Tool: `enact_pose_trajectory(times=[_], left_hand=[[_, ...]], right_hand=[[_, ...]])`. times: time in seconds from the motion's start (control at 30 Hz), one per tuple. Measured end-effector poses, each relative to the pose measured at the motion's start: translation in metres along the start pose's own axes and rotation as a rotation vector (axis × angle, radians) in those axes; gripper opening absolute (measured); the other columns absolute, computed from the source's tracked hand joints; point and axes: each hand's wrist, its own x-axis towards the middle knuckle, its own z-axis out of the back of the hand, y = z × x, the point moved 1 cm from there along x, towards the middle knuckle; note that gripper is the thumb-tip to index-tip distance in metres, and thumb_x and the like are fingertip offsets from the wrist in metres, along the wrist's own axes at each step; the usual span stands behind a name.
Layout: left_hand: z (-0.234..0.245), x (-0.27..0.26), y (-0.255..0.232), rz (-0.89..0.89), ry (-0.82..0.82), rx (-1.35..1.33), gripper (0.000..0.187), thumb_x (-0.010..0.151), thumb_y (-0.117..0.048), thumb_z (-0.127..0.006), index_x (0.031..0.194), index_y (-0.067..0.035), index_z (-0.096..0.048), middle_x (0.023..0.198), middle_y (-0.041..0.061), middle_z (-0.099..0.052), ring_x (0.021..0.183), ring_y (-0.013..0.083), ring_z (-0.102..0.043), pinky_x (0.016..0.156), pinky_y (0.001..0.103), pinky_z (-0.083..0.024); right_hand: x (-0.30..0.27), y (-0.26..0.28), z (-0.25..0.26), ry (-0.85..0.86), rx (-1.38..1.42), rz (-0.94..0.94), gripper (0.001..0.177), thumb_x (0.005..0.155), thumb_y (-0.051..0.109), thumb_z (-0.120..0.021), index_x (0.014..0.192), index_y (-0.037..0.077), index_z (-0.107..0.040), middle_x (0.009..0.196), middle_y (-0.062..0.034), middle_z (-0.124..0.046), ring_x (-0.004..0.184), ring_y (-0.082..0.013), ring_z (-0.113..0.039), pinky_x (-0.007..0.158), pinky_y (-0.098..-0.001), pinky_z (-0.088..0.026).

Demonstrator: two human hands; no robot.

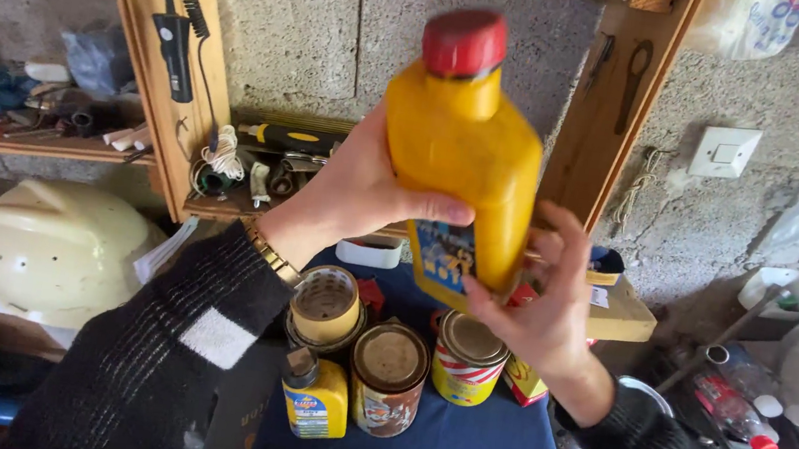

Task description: The person organizes a cluttered garage shelf by picking up various bottles, cans, and boxes from a workbench and placing them onto a wooden shelf. They handle items one at a time, including motor oil, antifreeze, and other containers, arranging them on the shelf.

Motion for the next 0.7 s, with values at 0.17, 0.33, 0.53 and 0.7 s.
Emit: enact_pose_trajectory(times=[0.17, 0.33, 0.53, 0.7], left_hand=[[0.015, -0.019, 0.031, 0.026, -0.054, 0.172, 0.103, 0.044, -0.011, -0.103, 0.134, -0.006, -0.053, 0.124, 0.013, -0.068, 0.119, 0.0267, -0.064, 0.105, 0.044, -0.053], [0.015, -0.043, 0.081, 0.143, -0.150, 0.366, 0.107, 0.041, -0.014, -0.106, 0.133, -0.005, -0.052, 0.124, 0.020, -0.068, 0.124, 0.0396, -0.062, 0.112, 0.053, -0.045], [0.036, -0.050, 0.152, 0.331, -0.134, 0.478, 0.113, 0.035, -0.025, -0.108, 0.131, -0.012, -0.050, 0.124, 0.011, -0.068, 0.126, 0.0352, -0.062, 0.112, 0.047, -0.047], [0.042, -0.046, 0.182, 0.308, -0.078, 0.423, 0.113, 0.034, -0.019, -0.109, 0.131, -0.014, -0.051, 0.122, 0.009, -0.067, 0.123, 0.0289, -0.061, 0.109, 0.041, -0.046]], right_hand=[[-0.002, -0.023, -0.017, 0.125, -0.067, 0.018, 0.099, 0.068, 0.015, -0.092, 0.145, 0.001, -0.031, 0.126, -0.0260, -0.064, 0.108, -0.0371, -0.068, 0.091, -0.0473, -0.059], [0.000, -0.035, -0.035, 0.228, -0.202, -0.027, 0.102, 0.067, 0.025, -0.093, 0.148, 0.002, -0.034, 0.130, -0.0280, -0.066, 0.118, -0.0510, -0.063, 0.101, -0.0601, -0.052], [0.011, -0.044, -0.045, 0.240, -0.149, -0.029, 0.089, 0.075, 0.011, -0.085, 0.148, -0.001, -0.037, 0.130, -0.0281, -0.065, 0.117, -0.0469, -0.066, 0.099, -0.0529, -0.056], [0.007, -0.080, -0.057, 0.216, -0.217, -0.051, 0.087, 0.068, 0.017, -0.090, 0.142, 0.006, -0.048, 0.124, -0.0205, -0.069, 0.111, -0.0385, -0.070, 0.085, -0.0437, -0.063]])
